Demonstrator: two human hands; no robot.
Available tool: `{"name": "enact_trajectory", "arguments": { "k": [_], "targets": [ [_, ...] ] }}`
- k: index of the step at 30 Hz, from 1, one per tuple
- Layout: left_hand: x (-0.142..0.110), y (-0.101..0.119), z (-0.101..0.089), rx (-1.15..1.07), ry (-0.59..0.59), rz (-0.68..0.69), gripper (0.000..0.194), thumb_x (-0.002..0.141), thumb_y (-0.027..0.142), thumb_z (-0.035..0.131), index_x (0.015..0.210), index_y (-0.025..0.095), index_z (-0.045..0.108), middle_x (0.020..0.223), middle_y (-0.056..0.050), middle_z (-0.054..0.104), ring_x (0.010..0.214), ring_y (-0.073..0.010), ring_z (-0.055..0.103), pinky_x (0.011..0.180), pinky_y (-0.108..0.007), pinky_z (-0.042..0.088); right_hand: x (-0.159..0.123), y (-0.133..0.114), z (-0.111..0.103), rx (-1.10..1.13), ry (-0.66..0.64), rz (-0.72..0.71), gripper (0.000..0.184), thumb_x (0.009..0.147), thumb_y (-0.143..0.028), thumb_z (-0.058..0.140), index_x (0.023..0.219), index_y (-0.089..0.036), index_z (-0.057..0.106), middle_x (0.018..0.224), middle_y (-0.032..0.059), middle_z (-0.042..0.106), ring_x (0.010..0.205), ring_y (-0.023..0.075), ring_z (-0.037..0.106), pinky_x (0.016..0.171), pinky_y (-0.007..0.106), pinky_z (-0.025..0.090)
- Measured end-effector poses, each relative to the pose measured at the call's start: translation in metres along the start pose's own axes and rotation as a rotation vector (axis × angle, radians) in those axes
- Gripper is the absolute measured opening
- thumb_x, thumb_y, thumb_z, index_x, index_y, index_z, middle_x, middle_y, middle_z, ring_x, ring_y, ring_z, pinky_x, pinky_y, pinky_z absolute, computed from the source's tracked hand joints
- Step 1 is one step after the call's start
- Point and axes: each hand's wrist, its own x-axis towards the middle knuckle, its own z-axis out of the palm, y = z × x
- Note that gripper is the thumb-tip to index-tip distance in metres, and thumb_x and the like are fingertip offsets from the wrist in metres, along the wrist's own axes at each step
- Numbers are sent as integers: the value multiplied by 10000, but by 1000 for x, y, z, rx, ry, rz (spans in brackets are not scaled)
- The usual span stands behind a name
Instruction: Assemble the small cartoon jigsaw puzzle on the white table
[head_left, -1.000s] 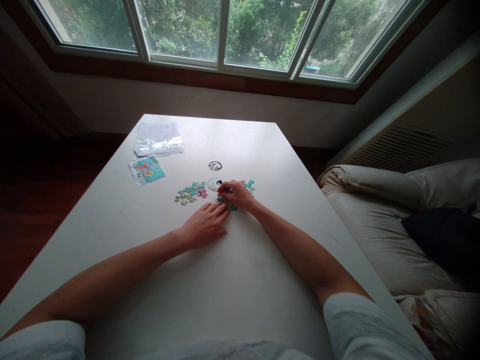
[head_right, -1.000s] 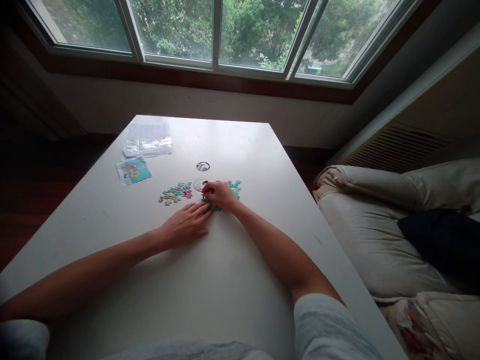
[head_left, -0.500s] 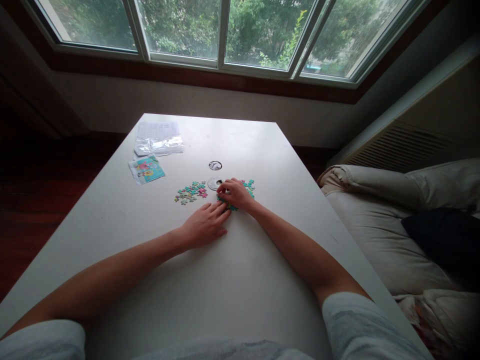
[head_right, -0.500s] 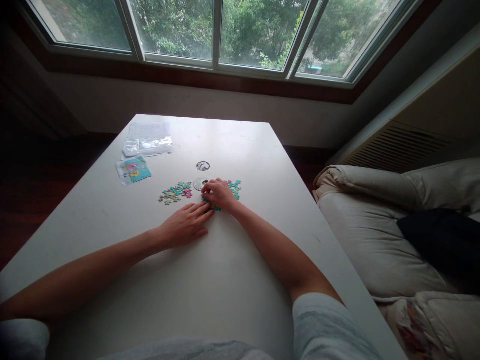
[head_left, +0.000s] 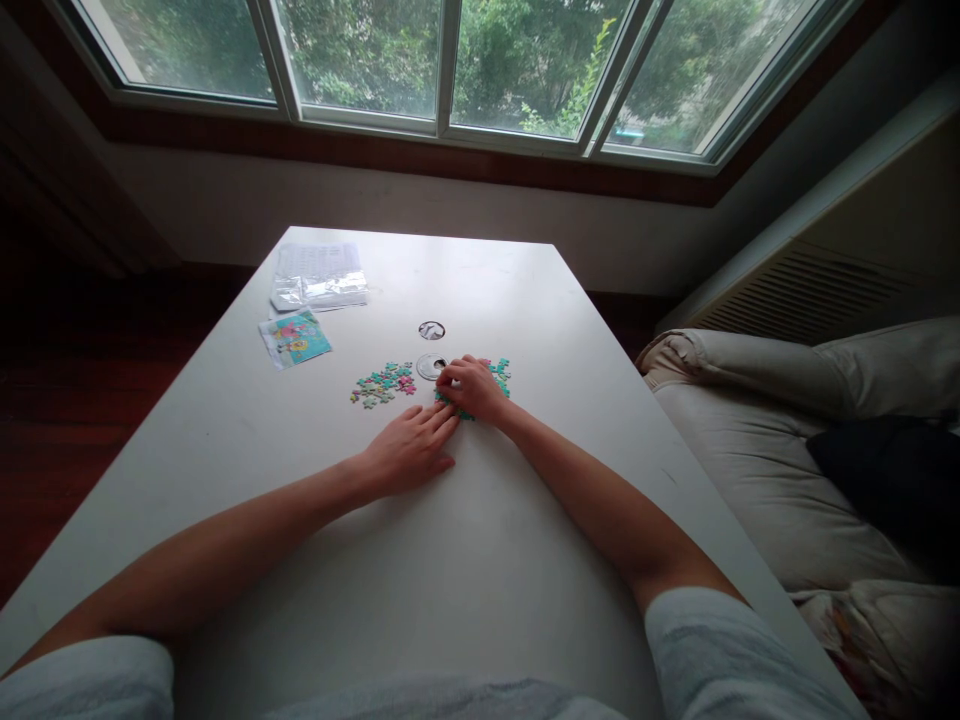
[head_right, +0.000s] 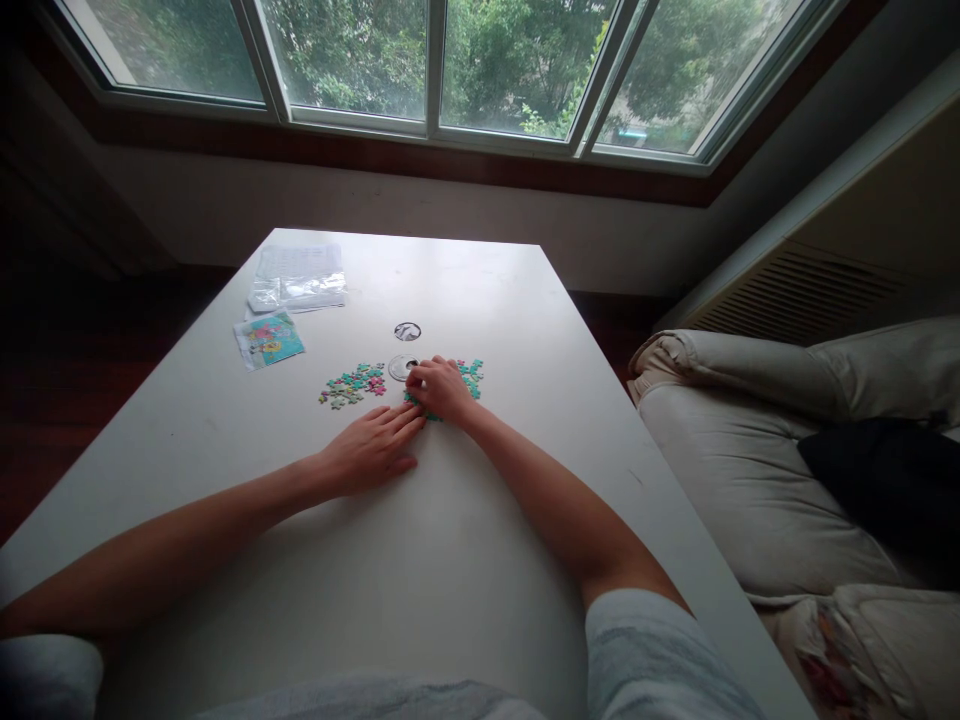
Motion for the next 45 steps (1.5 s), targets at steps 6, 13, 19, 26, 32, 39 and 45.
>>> {"name": "enact_trajectory", "arguments": {
  "k": [6, 13, 19, 26, 32, 39, 45],
  "targets": [
    [-1, 0, -1, 16, 0, -7, 587, 955, 434, 561, 1456, 146, 459, 1522, -169, 498, 1443, -306, 417, 1128, -425, 349, -3, 7, -1, 1, 13, -31, 56, 893, -270, 710, 921, -265, 757, 937, 29, 727, 972, 221, 567, 898, 369, 337],
    [0, -1, -4, 16, -25, -6, 583, 963, 432, 556, 1450, 125, 468, 1517, -162, 505, 1441, -305, 412, 1128, -432, 355, -5, 5, -3, -32, 0, -96, 87, 920, -287, 692, 883, -269, 768, 964, 35, 720, 999, 223, 557, 893, 366, 334],
    [-1, -1, -5, 19, -30, -9, 612, 960, 432, 565, 1473, 121, 447, 1552, -161, 465, 1443, -303, 404, 1131, -438, 349, -7, 4, -16, -40, -73, -139, 208, 937, -174, 621, 961, -294, 789, 1030, 35, 736, 1007, 221, 560, 873, 363, 326],
    [-1, -1, -8, 15, -29, -16, 602, 961, 440, 565, 1473, 142, 457, 1552, -145, 468, 1430, -304, 409, 1141, -440, 327, -11, 11, -22, -24, -91, -169, 302, 938, -114, 566, 970, -307, 795, 1072, 18, 746, 1015, 213, 559, 888, 366, 302],
    [-1, -1, -8, 15, -40, -17, 598, 966, 439, 556, 1480, 150, 452, 1555, -138, 465, 1447, -287, 389, 1148, -409, 324, -11, 11, -21, -43, -89, -197, 322, 927, -81, 555, 970, -294, 792, 1070, 27, 745, 1013, 217, 559, 880, 372, 294],
    [-2, -6, -10, 26, -43, -53, 568, 966, 443, 559, 1457, 168, 483, 1559, -129, 453, 1421, -293, 410, 1166, -422, 320, -15, 22, -25, 18, -32, -161, 243, 958, -151, 570, 1048, -260, 768, 1055, 46, 753, 995, 214, 585, 891, 360, 316],
    [-4, -2, -16, 43, -21, -132, 563, 958, 410, 578, 1464, 187, 468, 1478, -136, 510, 1325, -285, 488, 1104, -414, 394, -17, 26, -34, -10, -15, -120, 128, 941, -243, 635, 935, -240, 763, 954, 48, 754, 937, 213, 587, 884, 352, 325]
  ]
}}
